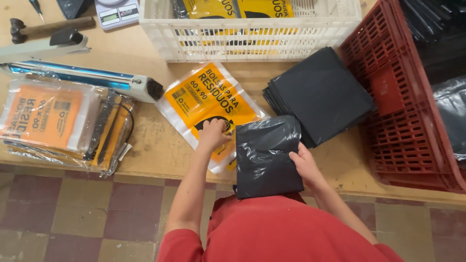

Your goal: Packaging stacks of black plastic bags into labeled yellow outer bags at a workbench.

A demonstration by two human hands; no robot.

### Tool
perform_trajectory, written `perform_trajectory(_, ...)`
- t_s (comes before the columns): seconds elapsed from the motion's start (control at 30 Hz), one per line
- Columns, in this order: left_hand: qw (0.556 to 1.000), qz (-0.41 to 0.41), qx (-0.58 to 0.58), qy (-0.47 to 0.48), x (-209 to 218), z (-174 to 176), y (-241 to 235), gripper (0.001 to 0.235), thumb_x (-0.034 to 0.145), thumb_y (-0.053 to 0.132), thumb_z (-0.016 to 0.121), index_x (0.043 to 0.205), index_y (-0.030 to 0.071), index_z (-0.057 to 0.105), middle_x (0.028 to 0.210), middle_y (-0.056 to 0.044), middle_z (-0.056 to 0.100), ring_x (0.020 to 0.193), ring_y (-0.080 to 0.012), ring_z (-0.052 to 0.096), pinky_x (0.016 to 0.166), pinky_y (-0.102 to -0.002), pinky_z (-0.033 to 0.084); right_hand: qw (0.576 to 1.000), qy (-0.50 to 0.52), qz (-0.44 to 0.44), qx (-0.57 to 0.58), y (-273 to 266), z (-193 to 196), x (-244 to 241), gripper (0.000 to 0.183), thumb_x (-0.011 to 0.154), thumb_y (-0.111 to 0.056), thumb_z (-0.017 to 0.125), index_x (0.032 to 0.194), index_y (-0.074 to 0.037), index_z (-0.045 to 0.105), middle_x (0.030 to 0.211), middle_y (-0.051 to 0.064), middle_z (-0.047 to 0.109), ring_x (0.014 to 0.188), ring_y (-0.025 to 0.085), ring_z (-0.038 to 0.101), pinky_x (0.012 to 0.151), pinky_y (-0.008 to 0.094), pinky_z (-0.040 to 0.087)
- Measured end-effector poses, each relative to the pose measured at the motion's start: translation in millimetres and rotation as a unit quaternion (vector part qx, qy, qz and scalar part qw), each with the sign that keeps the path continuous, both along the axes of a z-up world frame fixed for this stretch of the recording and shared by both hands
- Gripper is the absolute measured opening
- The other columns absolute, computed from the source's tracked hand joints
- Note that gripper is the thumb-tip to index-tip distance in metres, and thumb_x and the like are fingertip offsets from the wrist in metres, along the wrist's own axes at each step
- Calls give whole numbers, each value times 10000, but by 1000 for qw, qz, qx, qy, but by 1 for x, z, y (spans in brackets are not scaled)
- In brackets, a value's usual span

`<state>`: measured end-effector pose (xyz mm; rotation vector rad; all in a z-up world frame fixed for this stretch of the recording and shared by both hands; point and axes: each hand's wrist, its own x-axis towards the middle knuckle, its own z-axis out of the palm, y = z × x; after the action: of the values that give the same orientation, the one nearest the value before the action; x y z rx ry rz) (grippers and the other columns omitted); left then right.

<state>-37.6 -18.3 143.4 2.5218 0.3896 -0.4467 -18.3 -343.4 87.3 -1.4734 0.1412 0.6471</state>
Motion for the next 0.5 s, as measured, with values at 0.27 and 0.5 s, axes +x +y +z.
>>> perform_trajectory(0.27, 992, 105, -18, -62, 8, -84, 12, 181, 934, 295, 640, 931, 141, 735, 942, -62, 610, 1041, -313, 555, 870, -509, 554, 999, 25, 13, 29, 4, -10, -8, 523, 958, -3, 462, 1467, -118, 479, 1287, 170, 658, 1016, 303, 693, 819, 485, 594)
perform_trajectory(0.5, 986, 109, -78, -100, -2, -55, 7, 281, 909, 435, 653, 959, 165, 714, 1057, -51, 622, 1158, -341, 535, 974, -546, 507, 996, 23, -17, 80, 15, -68, -7, 506, 943, -14, 492, 1441, -106, 490, 1287, 142, 647, 1087, 267, 662, 892, 467, 569)
